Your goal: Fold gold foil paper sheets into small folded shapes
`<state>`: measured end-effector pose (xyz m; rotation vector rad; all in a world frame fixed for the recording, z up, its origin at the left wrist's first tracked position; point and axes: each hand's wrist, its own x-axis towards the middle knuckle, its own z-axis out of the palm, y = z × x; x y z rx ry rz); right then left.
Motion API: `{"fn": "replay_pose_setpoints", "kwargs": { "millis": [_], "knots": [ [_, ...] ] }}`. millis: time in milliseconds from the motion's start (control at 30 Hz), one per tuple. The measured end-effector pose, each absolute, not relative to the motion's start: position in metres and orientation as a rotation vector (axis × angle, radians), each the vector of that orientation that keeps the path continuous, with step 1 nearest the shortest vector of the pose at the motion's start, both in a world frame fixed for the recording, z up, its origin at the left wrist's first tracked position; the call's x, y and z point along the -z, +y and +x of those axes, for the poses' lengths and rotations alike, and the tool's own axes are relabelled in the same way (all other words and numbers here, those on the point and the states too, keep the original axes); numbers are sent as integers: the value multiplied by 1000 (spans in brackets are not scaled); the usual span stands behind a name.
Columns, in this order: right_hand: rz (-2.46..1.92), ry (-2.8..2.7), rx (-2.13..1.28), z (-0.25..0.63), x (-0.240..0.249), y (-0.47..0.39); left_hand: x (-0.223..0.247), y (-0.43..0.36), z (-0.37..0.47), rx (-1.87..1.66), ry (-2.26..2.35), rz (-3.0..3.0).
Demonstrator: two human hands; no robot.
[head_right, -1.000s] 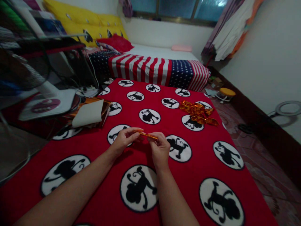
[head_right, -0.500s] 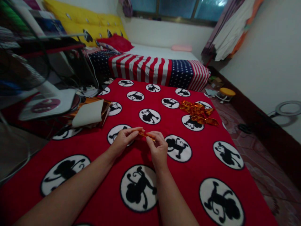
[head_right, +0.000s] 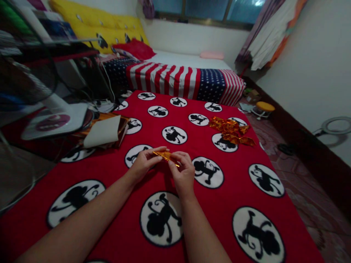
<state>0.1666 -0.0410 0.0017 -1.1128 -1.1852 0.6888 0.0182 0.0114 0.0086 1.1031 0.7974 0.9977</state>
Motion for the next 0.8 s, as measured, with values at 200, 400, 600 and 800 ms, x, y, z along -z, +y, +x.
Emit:
{"fn": "replay_pose_setpoints", "kwargs": {
  "millis": [200,400,600,800],
  "knots": [
    [-1125,-1204,-668,166,-2,-41,-9,12,19,-1014,786,1082],
    [-1164,-1190,-637,165,-1,-41,-4,14,20,-1054,784,999],
    [-1129,-1262,-643,163,-5,-45,-4,17,20,-1105,795,857],
    [-1164,-1391,-561,158,-9,-48,-8,16,21,-1118,834,811]
  ]
}}
